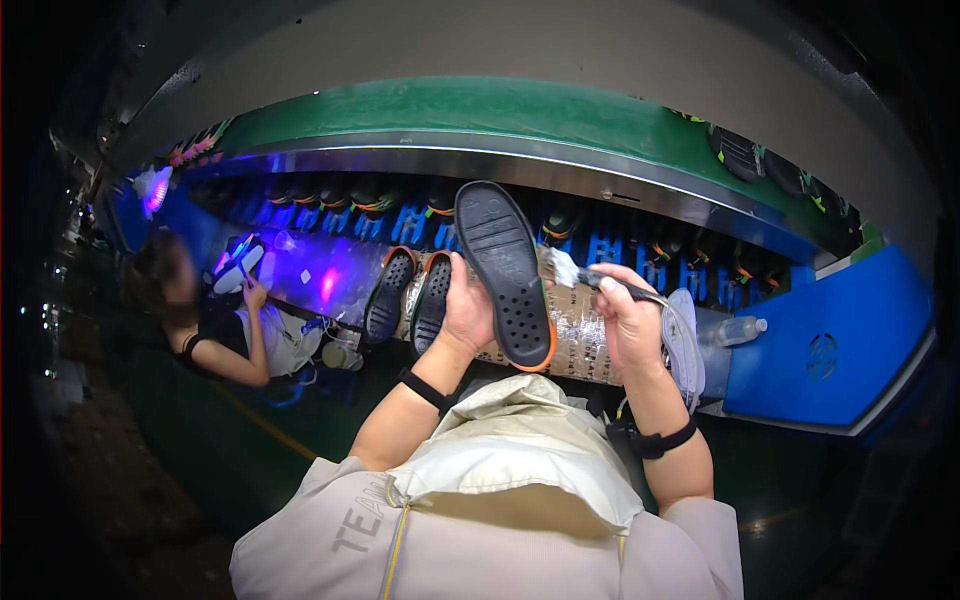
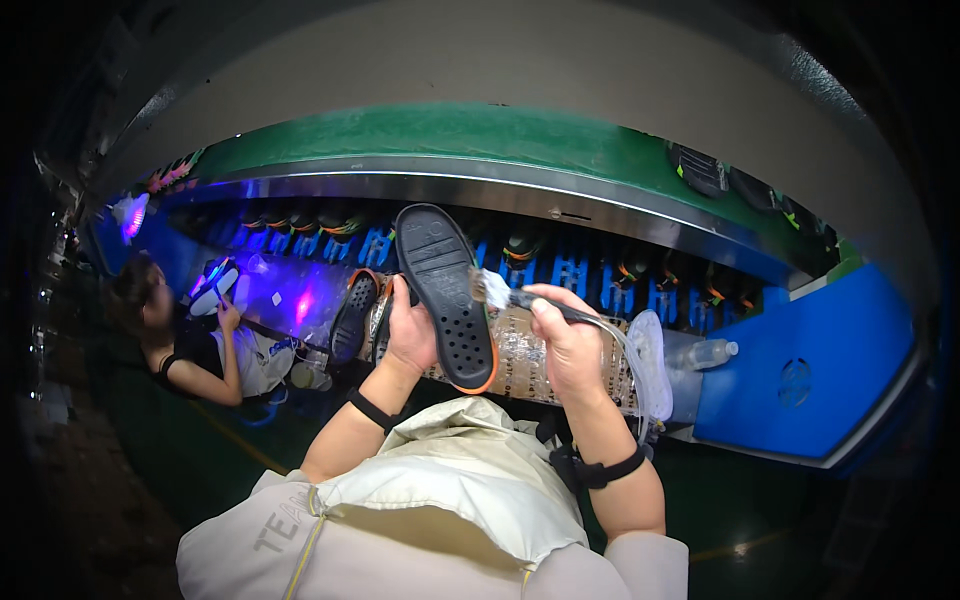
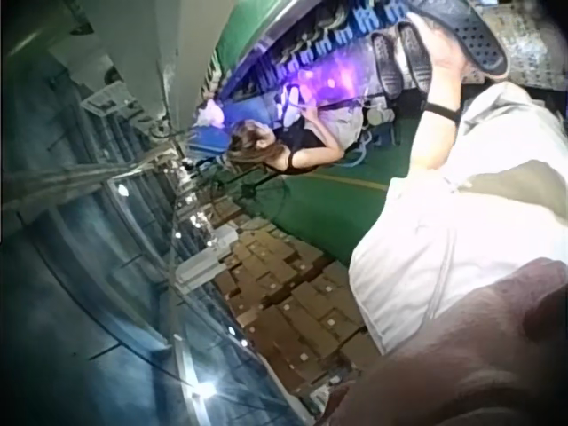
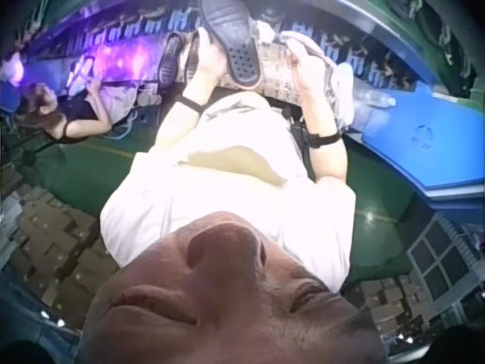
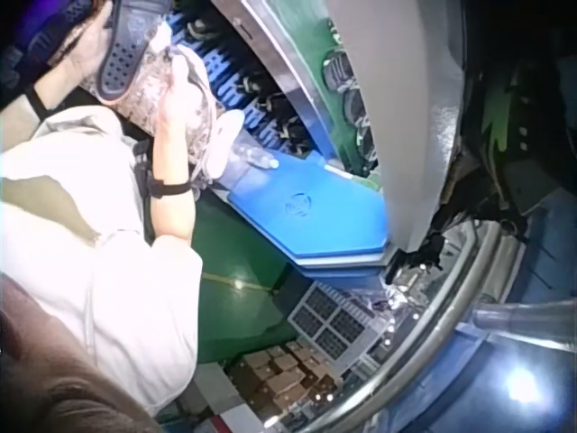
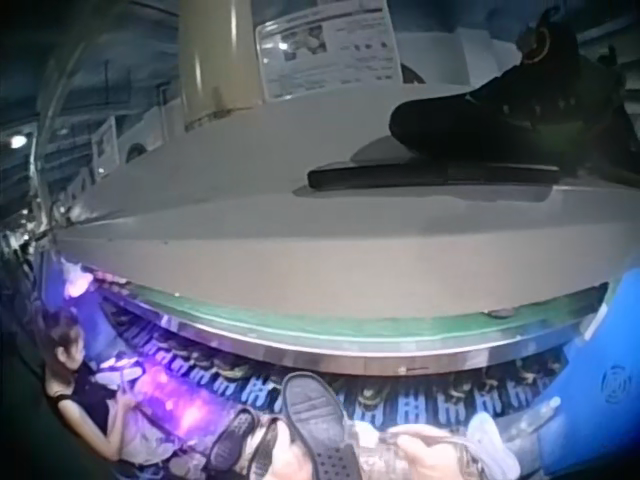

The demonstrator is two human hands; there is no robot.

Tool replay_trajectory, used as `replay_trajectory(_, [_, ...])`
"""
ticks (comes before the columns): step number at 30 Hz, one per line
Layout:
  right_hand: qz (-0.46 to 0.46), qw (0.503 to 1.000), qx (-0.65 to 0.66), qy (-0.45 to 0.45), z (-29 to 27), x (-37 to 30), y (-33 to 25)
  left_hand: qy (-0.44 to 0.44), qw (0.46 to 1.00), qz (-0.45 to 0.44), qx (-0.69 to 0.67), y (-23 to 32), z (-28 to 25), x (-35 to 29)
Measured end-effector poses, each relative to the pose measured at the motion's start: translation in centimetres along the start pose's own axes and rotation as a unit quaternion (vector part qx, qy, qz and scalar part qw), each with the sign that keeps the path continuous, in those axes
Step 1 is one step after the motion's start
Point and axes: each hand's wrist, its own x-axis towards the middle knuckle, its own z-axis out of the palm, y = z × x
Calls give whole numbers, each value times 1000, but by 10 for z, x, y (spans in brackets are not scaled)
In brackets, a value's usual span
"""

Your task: Applying adhesive to shoe outsoles at a manufacturing station.

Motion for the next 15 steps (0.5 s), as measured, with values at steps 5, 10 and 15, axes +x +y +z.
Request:
replay_trajectory(5, [-29,998,-50,-10,34,34,-1,23,1000,-15,-10,-18,0,9])
replay_trajectory(10, [-84,987,-133,16,50,51,5,13,996,26,90,-29,21,13])
replay_trajectory(15, [-213,894,-387,-68,33,30,3,19,984,87,157,-15,21,28])
